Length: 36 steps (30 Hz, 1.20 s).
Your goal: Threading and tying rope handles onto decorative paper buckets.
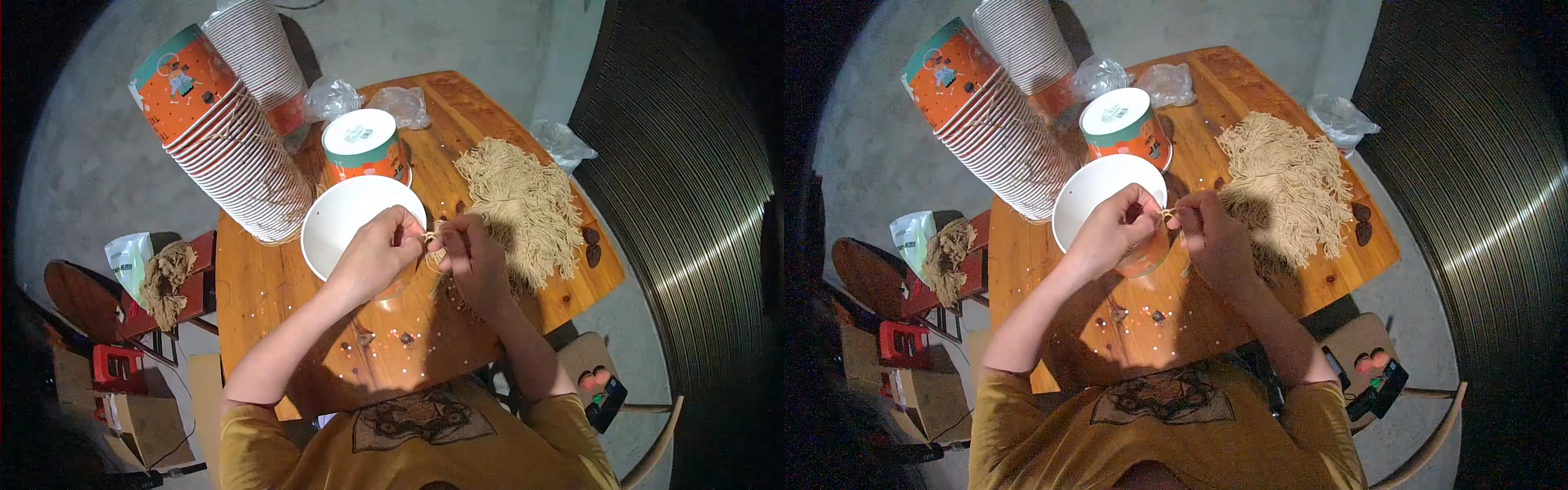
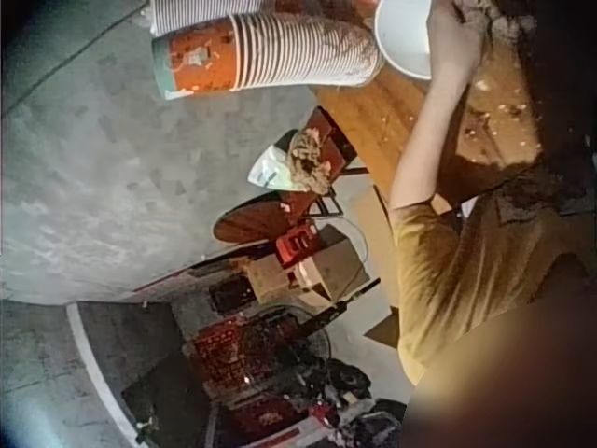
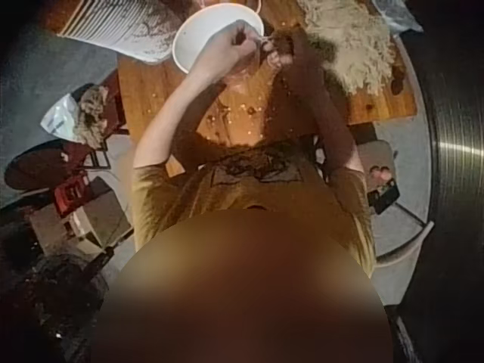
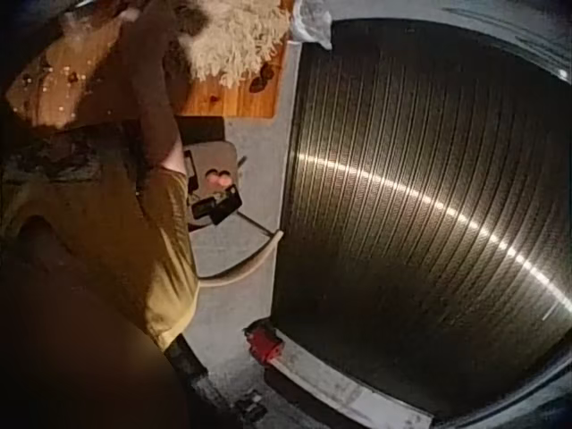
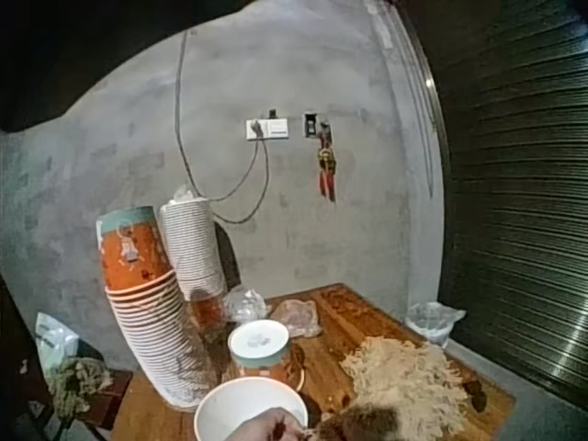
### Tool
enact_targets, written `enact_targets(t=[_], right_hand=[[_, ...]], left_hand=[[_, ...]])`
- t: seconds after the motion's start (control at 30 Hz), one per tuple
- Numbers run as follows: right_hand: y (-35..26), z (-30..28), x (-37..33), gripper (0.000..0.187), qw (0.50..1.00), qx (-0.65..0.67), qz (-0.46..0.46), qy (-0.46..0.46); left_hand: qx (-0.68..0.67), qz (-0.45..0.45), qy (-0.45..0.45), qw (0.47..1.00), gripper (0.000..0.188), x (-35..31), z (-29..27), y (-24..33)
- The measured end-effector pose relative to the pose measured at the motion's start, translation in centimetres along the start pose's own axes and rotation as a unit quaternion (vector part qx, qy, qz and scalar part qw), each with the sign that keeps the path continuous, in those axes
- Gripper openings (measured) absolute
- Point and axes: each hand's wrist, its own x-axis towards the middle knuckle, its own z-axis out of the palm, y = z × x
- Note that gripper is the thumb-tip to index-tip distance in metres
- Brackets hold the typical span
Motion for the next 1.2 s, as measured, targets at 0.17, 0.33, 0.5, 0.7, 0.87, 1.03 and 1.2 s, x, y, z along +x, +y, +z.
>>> enact_targets(t=[0.17,0.33,0.5,0.7,0.87,1.03,1.2], right_hand=[[0.3,0.5,-0.1,0.009,0.999,0.035,-0.004,0.017],[0.3,0.6,-0.1,0.009,0.998,0.057,-0.001,0.014],[0.4,0.6,-0.1,0.008,0.995,0.094,0.012,0.02],[0.7,0.5,0.1,0.009,0.993,0.119,0.015,0.015],[-0.6,0.3,0.7,0.015,0.996,0.087,0.0,-0.022],[-0.8,-0.3,0.9,0.017,0.995,0.076,0.026,-0.066],[-1.2,-0.6,1.0,0.017,0.999,-0.011,0.006,-0.047]], left_hand=[[-0.02,0.008,0.004,1.0,0.006,0.0,0.1,0.2],[-0.031,0.007,0.003,0.999,0.007,0.0,0.4,0.5],[0.026,0.048,0.066,0.996,0.007,-0.2,0.6,0.3],[0.043,0.067,0.101,0.992,0.011,-0.3,0.7,0.6],[0.028,0.071,0.09,0.993,0.011,-0.4,0.7,0.8],[0.019,0.104,0.093,0.99,0.011,-0.5,0.8,0.4],[0.018,0.093,0.081,0.992,0.011,-0.6,0.7,0.5]])
